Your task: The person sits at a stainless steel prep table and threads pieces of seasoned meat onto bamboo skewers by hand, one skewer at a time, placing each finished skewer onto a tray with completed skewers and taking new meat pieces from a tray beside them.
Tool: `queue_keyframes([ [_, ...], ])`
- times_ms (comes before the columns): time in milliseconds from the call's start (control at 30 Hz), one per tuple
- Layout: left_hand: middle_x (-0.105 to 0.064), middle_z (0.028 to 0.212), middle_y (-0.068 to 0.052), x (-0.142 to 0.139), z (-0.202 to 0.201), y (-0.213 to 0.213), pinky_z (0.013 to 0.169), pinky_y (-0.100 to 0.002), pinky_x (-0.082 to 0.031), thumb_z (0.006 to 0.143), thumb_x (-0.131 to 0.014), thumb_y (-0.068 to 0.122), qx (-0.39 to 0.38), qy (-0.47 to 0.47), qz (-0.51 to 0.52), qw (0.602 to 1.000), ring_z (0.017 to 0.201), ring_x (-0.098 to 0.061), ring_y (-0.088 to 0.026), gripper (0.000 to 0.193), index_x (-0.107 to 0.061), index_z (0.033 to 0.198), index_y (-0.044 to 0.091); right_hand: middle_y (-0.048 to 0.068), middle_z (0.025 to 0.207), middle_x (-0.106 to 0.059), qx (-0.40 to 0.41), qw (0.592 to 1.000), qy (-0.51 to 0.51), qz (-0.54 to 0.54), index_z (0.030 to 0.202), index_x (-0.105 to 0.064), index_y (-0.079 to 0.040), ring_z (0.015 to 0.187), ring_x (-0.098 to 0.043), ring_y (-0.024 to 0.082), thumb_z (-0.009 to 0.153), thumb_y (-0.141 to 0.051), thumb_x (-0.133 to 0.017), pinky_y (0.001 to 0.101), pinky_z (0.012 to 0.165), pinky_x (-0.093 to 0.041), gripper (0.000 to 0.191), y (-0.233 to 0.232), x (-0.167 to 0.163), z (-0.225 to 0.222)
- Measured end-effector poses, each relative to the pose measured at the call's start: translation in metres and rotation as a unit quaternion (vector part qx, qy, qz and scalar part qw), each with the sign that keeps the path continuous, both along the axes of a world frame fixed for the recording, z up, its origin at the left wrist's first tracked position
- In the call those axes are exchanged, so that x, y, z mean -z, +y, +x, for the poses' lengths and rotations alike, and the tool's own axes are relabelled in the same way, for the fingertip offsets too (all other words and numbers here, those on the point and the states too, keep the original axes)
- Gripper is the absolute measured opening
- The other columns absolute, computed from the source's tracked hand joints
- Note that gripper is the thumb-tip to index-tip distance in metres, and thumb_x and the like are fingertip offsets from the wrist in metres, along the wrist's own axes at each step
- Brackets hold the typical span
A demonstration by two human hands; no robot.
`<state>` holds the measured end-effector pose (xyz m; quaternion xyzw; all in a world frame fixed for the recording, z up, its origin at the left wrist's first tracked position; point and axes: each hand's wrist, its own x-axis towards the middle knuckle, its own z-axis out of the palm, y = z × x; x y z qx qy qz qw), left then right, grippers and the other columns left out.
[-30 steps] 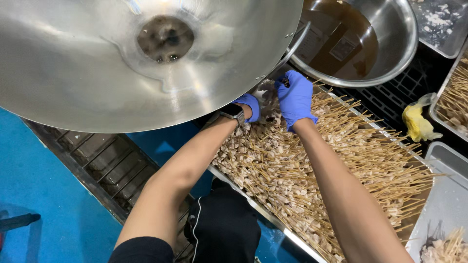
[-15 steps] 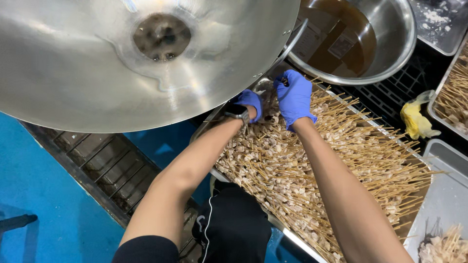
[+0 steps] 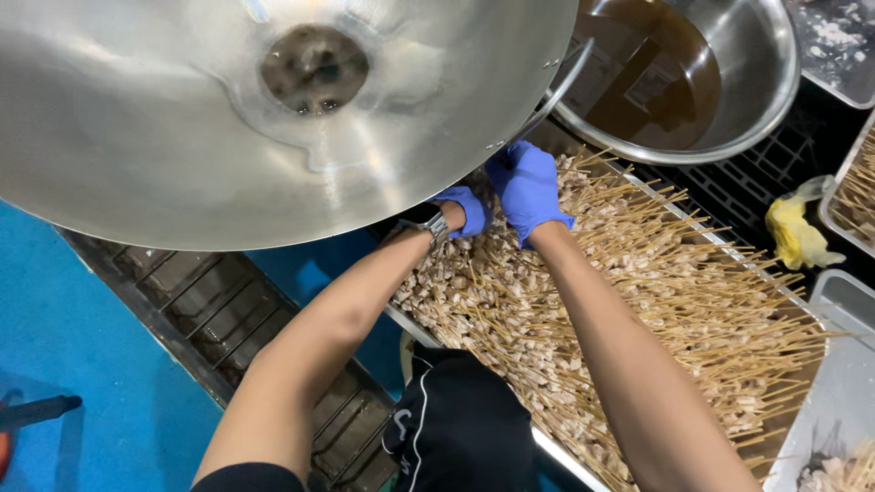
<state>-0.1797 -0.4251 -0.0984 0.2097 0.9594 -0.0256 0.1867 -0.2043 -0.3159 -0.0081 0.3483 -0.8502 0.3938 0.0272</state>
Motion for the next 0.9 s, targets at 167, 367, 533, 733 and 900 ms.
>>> queue_keyframes([
  [167,-0.068,0.109,-0.017,-0.007,0.018,-0.006,0.081,-0.053,-0.054,0.091,-0.052,0.026,0.019,0.025,0.024,0.999,0.094,-0.068,-0.038,0.032,-0.071,0.107,0.005,0.025,0.098,-0.071,-0.076,0.996,-0.029,0.024,0.107,-0.074,0.000,0.090,-0.070,0.042,0.088,-0.015,-0.076,0.0440,0.076,-0.056,0.024,-0.005,0.004,-0.002],
  [367,-0.071,0.091,-0.020,-0.021,0.052,-0.018,0.073,-0.051,-0.055,0.088,-0.055,0.020,0.026,0.088,0.037,0.995,0.079,-0.069,-0.039,0.025,-0.073,0.091,0.002,0.025,0.100,-0.073,-0.118,0.991,-0.062,0.008,0.111,-0.072,0.000,0.090,-0.072,0.039,0.088,-0.016,-0.075,0.0426,0.078,-0.057,0.028,-0.003,0.008,0.005],
  [533,-0.071,0.085,-0.024,-0.030,0.092,-0.026,0.071,-0.051,-0.056,0.087,-0.057,0.017,-0.115,0.088,0.092,0.985,0.073,-0.069,-0.041,0.024,-0.074,0.085,0.000,0.020,0.094,-0.075,-0.139,0.978,-0.148,0.037,0.112,-0.071,-0.001,0.078,-0.073,0.028,0.087,-0.013,-0.071,0.0381,0.077,-0.057,0.028,0.001,0.010,0.012],
  [733,-0.065,0.105,-0.031,-0.035,0.109,-0.019,0.089,-0.052,-0.051,0.086,-0.067,0.029,-0.342,0.133,0.234,0.901,0.097,-0.064,-0.046,0.048,-0.061,0.115,-0.009,0.017,0.094,-0.076,-0.131,0.972,-0.159,0.109,0.113,-0.072,-0.001,0.078,-0.072,0.020,0.086,-0.011,-0.073,0.0352,0.078,-0.057,0.028,0.003,0.007,0.011],
  [900,-0.059,0.129,-0.026,-0.014,0.103,-0.010,0.109,-0.046,-0.047,0.100,-0.068,0.008,-0.305,0.392,0.152,0.855,0.124,-0.060,-0.040,0.039,-0.054,0.135,-0.001,0.010,0.104,-0.077,-0.173,0.922,-0.345,0.014,0.117,-0.069,0.001,0.092,-0.071,0.013,0.087,-0.014,-0.073,0.0325,0.087,-0.060,0.034,0.011,0.024,0.009],
])
